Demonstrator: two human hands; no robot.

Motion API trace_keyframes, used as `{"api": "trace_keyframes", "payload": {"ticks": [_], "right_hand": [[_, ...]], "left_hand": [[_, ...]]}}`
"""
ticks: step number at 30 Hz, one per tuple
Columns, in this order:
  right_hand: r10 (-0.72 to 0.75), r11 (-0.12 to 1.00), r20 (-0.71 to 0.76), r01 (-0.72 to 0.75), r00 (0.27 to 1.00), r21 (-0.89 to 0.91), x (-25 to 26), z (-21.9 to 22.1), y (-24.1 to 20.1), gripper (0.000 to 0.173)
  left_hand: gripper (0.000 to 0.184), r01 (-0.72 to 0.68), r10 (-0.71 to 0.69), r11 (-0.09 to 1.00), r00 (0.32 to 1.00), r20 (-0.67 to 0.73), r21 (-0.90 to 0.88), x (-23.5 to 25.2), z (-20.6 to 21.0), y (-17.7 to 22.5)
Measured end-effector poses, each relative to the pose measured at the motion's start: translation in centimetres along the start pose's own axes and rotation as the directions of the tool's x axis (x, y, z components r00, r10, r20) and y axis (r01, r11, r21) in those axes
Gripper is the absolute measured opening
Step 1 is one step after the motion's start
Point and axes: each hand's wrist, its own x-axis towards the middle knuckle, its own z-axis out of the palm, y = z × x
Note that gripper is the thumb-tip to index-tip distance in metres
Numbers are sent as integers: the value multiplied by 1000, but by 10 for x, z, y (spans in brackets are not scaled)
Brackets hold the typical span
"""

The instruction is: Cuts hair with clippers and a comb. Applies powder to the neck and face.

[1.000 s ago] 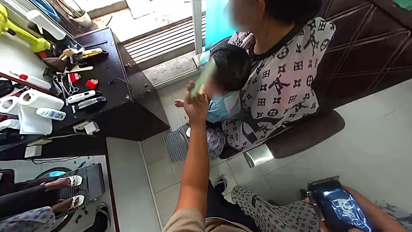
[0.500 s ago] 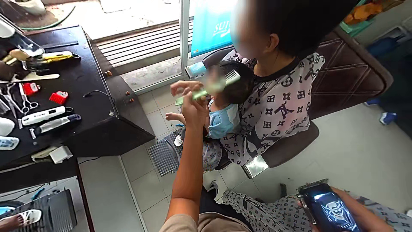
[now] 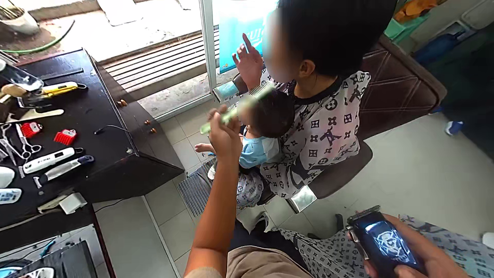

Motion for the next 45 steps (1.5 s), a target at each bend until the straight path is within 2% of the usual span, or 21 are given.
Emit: {"api": "trace_keyframes", "payload": {"ticks": [2,3,5,7,9,10,11,12,13,14,17,19,22,23,26,31,36,39,42,44,45], "right_hand": [[7,1000,32,-7,999,15,0,-12,2,60],[4,1000,47,-5,999,22,1,-18,3,60],[-18,999,82,15,996,30,4,-32,9,60],[-30,1000,88,29,996,12,10,-46,20,63],[-43,998,78,46,996,-37,28,-65,39,68],[-47,997,71,51,996,-63,41,-74,51,71],[-45,996,66,50,997,-69,53,-81,63,73],[-41,997,57,44,998,-68,65,-85,75,73],[-33,998,45,35,998,-55,77,-88,84,71],[-26,999,33,27,999,-41,89,-91,92,68],[-16,998,-18,15,1000,-69,119,-91,107,60],[-31,992,-42,26,999,-123,132,-89,115,59],[-61,968,-67,43,996,-248,142,-88,127,63],[-67,953,-81,40,994,-301,145,-85,131,64],[-92,911,-127,32,988,-410,162,-72,135,67],[-89,843,-185,-25,979,-537,175,-59,135,72],[-151,821,-188,18,970,-570,168,-48,132,73],[-194,795,-117,87,974,-600,161,-41,127,72],[-127,789,-174,-7,977,-615,154,-56,123,67],[-92,788,-220,-64,971,-613,156,-67,124,68],[-84,791,-233,-78,969,-607,158,-70,124,68]], "left_hand": [[21,67,-70,997,995,74,36,-25,0,-11],[19,70,-75,995,995,70,70,-19,-1,-17],[20,-5,7,995,1000,-23,97,21,-7,-23],[34,-109,129,988,974,-186,114,64,-15,-18],[31,-212,230,972,941,-249,97,67,-22,0],[29,-269,279,960,945,-170,80,49,-25,8],[30,-307,310,949,951,-20,76,21,-30,12],[31,-332,313,937,935,166,105,-8,-35,9],[25,-345,280,927,899,336,148,-31,-41,0],[14,-348,230,915,865,446,203,-46,-44,-14],[16,-373,117,852,820,561,368,-52,-51,-46],[21,-398,-14,765,775,631,506,-46,-65,-43],[37,-317,-326,644,709,625,696,-46,-93,-24],[38,-291,-371,635,697,614,715,-46,-99,-20],[33,-321,-343,677,659,669,662,-42,-95,-15],[31,-365,-326,753,517,791,548,-35,-71,-6],[31,-412,-338,761,407,849,501,-32,-68,-3],[31,-439,-370,722,409,834,535,-35,-72,-4],[30,-491,-378,619,497,781,613,-37,-72,-12],[30,-499,-316,645,515,797,579,-39,-66,-20],[29,-501,-281,677,501,819,539,-39,-62,-23]]}}
